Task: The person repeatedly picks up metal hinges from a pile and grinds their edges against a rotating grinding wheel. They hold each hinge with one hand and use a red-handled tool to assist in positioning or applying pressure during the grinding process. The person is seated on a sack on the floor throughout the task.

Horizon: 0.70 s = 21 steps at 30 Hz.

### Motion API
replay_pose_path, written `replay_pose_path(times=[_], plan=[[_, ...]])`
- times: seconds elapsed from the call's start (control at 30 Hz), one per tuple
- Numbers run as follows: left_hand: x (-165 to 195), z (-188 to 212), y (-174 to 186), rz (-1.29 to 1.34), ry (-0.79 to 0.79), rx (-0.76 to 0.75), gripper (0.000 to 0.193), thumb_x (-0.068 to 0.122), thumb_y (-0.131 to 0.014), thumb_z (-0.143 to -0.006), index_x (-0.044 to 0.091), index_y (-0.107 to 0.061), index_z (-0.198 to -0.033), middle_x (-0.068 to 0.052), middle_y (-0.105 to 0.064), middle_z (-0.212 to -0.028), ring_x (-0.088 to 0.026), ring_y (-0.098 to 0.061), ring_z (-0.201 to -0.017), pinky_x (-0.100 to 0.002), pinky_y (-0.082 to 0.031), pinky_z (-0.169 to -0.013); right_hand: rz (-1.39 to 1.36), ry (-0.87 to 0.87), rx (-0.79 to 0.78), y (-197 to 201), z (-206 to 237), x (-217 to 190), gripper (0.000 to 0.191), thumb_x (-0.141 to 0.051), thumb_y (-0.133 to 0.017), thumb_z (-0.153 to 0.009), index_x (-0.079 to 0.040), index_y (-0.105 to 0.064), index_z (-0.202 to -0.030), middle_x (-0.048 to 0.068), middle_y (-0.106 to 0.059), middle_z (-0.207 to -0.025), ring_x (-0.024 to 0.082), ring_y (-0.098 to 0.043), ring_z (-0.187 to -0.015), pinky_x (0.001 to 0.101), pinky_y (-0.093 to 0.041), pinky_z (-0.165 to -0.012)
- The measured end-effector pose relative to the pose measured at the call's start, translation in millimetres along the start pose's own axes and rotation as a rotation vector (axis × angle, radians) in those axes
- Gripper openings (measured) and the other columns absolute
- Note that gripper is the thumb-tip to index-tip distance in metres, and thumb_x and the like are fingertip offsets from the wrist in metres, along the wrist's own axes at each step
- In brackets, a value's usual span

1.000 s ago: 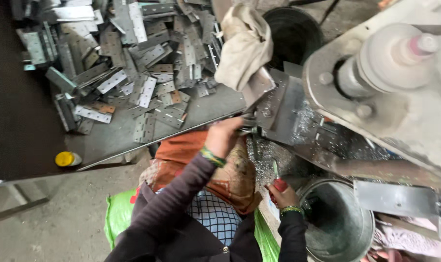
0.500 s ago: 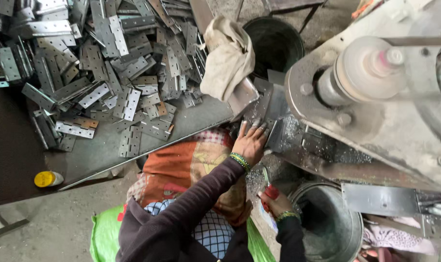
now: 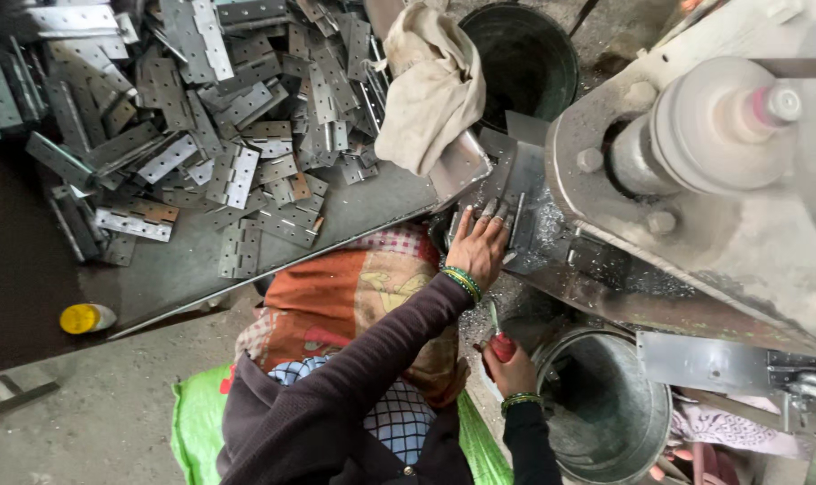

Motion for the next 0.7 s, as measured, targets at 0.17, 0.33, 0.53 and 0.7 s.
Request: replay_pose_path(times=[0.17, 0.33, 0.53, 0.7], plan=[[3, 7, -2, 0.01, -0.03, 0.011, 0.051, 0.022, -0.056, -0.088, 0.005, -0.06, -0.136, -0.014, -0.054, -0.144, -0.03, -0.047, -0.139, -0.064, -0.006, -0.125, -0.211, -0.16, -0.422, 43, -9, -20, 0.054, -0.049, -0.075, -0.085, 0.0, -0.078, -0.107, 0.023, -0.072, -0.085, 0.048, -0.066, -0.075, 0.0456, -0.048, -0.066], [12, 13, 2, -0.008, -0.004, -0.01, 0.055, 0.02, -0.056, -0.088, 0.006, -0.058, -0.141, -0.012, -0.054, -0.146, -0.029, -0.047, -0.141, -0.065, -0.004, -0.126, 0.089, -0.127, -0.271, 59, -8, -23, 0.054, -0.056, -0.07, -0.083, -0.006, -0.079, -0.101, 0.016, -0.078, -0.082, 0.035, -0.074, -0.075, 0.0416, -0.053, -0.07], [11, 10, 7, -0.007, 0.011, -0.017, 0.062, 0.019, -0.056, -0.081, 0.007, -0.057, -0.141, -0.015, -0.048, -0.149, -0.029, -0.043, -0.142, -0.064, -0.003, -0.123, 0.039, 0.014, 0.053, -19, -5, 17, 0.059, -0.057, -0.079, -0.076, -0.005, -0.075, -0.104, 0.021, -0.074, -0.087, 0.039, -0.07, -0.082, 0.0433, -0.052, -0.071], [2, 6, 5, 0.03, -0.005, -0.025, 0.052, 0.019, -0.052, -0.091, 0.007, -0.055, -0.142, -0.013, -0.047, -0.155, -0.029, -0.04, -0.148, -0.064, -0.003, -0.127, -0.076, -0.115, -0.194, 13, -14, -7, 0.055, -0.058, -0.075, -0.079, -0.005, -0.077, -0.093, 0.019, -0.076, -0.081, 0.037, -0.073, -0.079, 0.0449, -0.054, -0.073]])
Point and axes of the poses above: each hand's wrist, its own z-axis away from the middle knuckle, its own y-axis out of the back of the hand, x = y × z, the point moved 1 cm from there along -z, towards the middle knuckle
